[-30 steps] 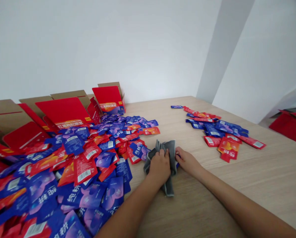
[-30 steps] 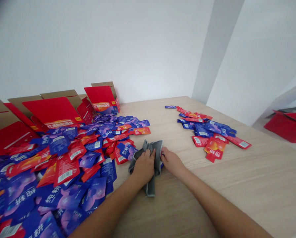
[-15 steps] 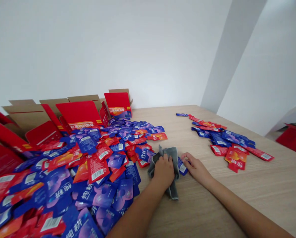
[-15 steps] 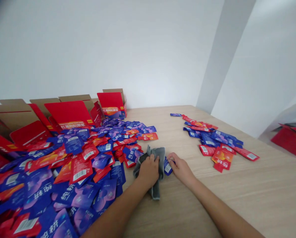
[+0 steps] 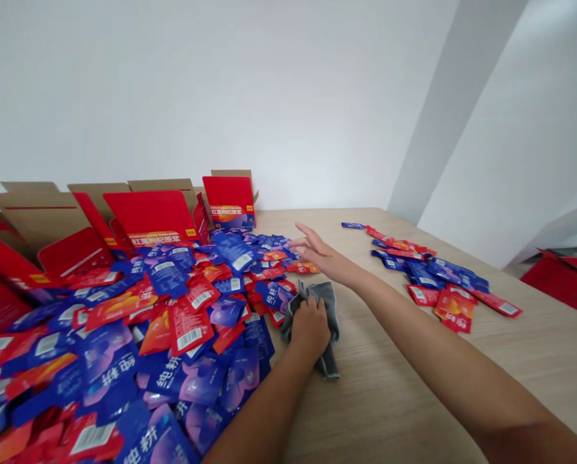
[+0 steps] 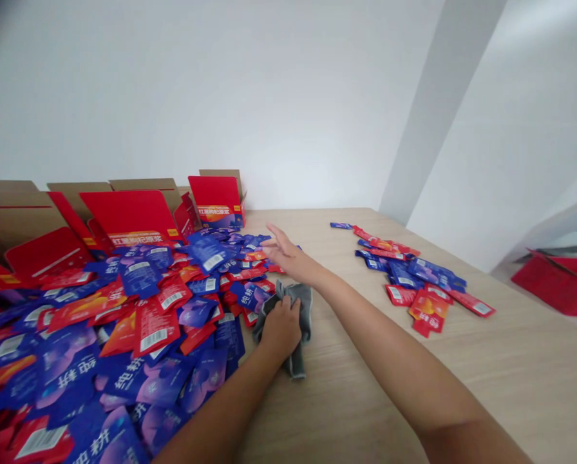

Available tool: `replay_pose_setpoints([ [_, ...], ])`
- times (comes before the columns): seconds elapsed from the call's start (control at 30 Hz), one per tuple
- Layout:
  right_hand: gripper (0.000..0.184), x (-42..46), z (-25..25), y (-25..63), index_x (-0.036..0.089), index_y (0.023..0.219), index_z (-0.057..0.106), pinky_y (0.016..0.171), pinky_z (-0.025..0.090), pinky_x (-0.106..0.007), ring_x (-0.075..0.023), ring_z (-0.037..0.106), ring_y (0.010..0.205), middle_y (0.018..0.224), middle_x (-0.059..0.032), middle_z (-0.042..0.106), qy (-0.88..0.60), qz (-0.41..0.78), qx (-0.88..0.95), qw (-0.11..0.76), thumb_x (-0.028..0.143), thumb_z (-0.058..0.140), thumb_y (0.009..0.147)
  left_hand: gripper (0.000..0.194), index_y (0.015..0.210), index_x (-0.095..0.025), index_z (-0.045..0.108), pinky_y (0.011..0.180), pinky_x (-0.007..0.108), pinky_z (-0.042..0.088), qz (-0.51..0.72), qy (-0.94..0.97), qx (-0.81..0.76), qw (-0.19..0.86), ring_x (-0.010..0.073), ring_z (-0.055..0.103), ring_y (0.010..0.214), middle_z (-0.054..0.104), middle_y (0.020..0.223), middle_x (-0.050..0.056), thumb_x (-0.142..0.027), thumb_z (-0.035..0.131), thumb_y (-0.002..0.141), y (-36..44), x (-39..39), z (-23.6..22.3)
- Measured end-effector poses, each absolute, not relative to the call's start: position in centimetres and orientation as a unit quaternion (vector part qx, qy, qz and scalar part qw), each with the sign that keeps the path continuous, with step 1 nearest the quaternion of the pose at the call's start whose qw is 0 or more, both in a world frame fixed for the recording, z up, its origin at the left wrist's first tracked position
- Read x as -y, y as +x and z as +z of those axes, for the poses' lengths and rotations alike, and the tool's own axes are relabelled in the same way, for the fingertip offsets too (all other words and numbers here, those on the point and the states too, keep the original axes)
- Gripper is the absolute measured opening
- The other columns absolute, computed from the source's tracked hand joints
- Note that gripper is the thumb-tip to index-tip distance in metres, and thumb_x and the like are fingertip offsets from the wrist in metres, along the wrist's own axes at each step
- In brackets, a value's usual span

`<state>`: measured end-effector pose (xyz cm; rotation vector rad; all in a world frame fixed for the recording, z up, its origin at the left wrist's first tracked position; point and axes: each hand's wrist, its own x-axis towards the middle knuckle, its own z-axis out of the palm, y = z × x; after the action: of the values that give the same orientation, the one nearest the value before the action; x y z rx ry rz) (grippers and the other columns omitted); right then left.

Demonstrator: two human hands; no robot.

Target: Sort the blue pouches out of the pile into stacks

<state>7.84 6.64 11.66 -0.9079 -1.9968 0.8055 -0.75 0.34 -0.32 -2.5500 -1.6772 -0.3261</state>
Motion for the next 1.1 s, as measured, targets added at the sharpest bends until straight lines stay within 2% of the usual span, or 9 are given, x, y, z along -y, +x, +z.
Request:
replay_pose_setpoints([
  [0.13, 0.06, -6.6, 8.2, 14.5, 0.009, 0.137, 0.03, 0.1, 0.034, -0.043, -0.0284, 0.047, 0.119, 0.127, -0.0213, 0.051, -0.627, 0.079, 0.723, 0.279, 0.028, 0.05, 0.083, 0.044, 0.125, -0.012, 0.051, 0.076, 0.03, 0.048, -0.111, -0.826, 0.553, 0.029, 0.0219, 0.055, 0.093, 0.055, 0.109, 0.014, -0.011, 0.041, 0.083, -0.9, -0.5, -0.1],
  [0.2, 0.056, -5.2, 5.8, 19.0, 0.007, 0.132, 0.039, 0.097, 0.035, -0.047, -0.035, 0.046, 0.119, 0.124, -0.0254, 0.052, -0.76, -0.059, 0.627, 0.16, 0.028, 0.051, 0.082, 0.044, 0.125, -0.011, 0.051, 0.075, 0.03, 0.048, -0.108, -0.825, 0.555, 0.023, 0.0222, 0.055, 0.093, 0.055, 0.11, 0.014, -0.011, 0.041, 0.083, -0.8, -0.6, -0.1],
  [0.23, 0.054, -4.3, 4.6, 21.0, 0.002, 0.129, 0.041, 0.092, 0.036, -0.053, -0.0411, 0.046, 0.117, 0.119, -0.0307, 0.052, -0.796, -0.078, 0.582, 0.145, 0.026, 0.051, 0.081, 0.044, 0.125, -0.011, 0.051, 0.075, 0.03, 0.048, -0.107, -0.825, 0.555, 0.022, 0.0223, 0.055, 0.094, 0.055, 0.11, 0.015, -0.011, 0.04, 0.083, -0.8, -0.6, -0.1],
  [0.33, 0.042, -1.7, 1.7, 24.8, 0.003, 0.12, 0.05, 0.082, 0.038, -0.06, -0.0461, 0.049, 0.112, 0.114, -0.0335, 0.053, -0.843, -0.095, 0.516, 0.124, 0.023, 0.046, 0.084, 0.044, 0.125, -0.011, 0.051, 0.075, 0.031, 0.049, -0.108, -0.826, 0.552, 0.025, 0.0228, 0.055, 0.094, 0.055, 0.11, 0.014, -0.011, 0.04, 0.083, -0.8, -0.6, -0.1],
  [0.47, 0.043, 0.0, -0.4, 24.7, 0.002, 0.121, 0.05, 0.084, 0.037, -0.059, -0.0463, 0.045, 0.116, 0.12, -0.0355, 0.048, -0.833, -0.12, 0.531, 0.1, 0.028, 0.034, 0.09, 0.046, 0.126, -0.012, 0.05, 0.077, 0.03, 0.049, -0.102, -0.827, 0.552, 0.032, 0.0218, 0.054, 0.094, 0.055, 0.11, 0.014, -0.01, 0.043, 0.081, -0.8, -0.7, -0.2],
  [0.57, 0.043, 0.0, -0.9, 23.1, 0.005, 0.121, 0.052, 0.087, 0.037, -0.058, -0.0447, 0.043, 0.118, 0.127, -0.0307, 0.047, -0.806, -0.113, 0.575, 0.086, 0.032, 0.038, 0.09, 0.046, 0.127, -0.014, 0.05, 0.077, 0.03, 0.048, -0.101, -0.825, 0.555, 0.036, 0.0214, 0.054, 0.094, 0.054, 0.111, 0.013, -0.01, 0.041, 0.082, -0.8, -0.7, -0.2],
  [0.73, 0.043, 0.2, -0.2, 20.2, 0.008, 0.125, 0.049, 0.093, 0.038, -0.052, -0.0365, 0.046, 0.118, 0.127, -0.0226, 0.053, -0.74, -0.064, 0.664, 0.089, 0.03, 0.036, 0.091, 0.046, 0.127, -0.014, 0.05, 0.078, 0.031, 0.049, -0.099, -0.823, 0.558, 0.037, 0.0222, 0.054, 0.095, 0.054, 0.112, 0.014, -0.009, 0.038, 0.083, -0.7, -0.6, -0.2],
  [0.9, 0.042, 0.3, 0.3, 18.7, 0.01, 0.127, 0.048, 0.097, 0.04, -0.036, -0.0231, 0.053, 0.114, 0.125, -0.0165, 0.057, -0.638, 0.029, 0.748, 0.18, 0.026, 0.033, 0.091, 0.048, 0.128, -0.014, 0.049, 0.079, 0.03, 0.048, -0.107, -0.822, 0.559, 0.034, 0.0216, 0.054, 0.096, 0.054, 0.112, 0.013, -0.009, 0.04, 0.081, -0.8, -0.6, -0.1],
  [1.1, 0.044, -0.7, -1.3, 20.0, 0.008, 0.124, 0.052, 0.101, 0.033, -0.047, -0.0309, 0.041, 0.125, 0.133, -0.0213, 0.049, -0.688, 0.01, 0.71, 0.149, 0.032, 0.041, 0.088, 0.048, 0.129, -0.014, 0.049, 0.081, 0.029, 0.047, -0.122, -0.82, 0.559, 0.035, 0.0214, 0.054, 0.096, 0.054, 0.112, 0.013, -0.01, 0.041, 0.081, -0.8, -0.7, -0.3],
])
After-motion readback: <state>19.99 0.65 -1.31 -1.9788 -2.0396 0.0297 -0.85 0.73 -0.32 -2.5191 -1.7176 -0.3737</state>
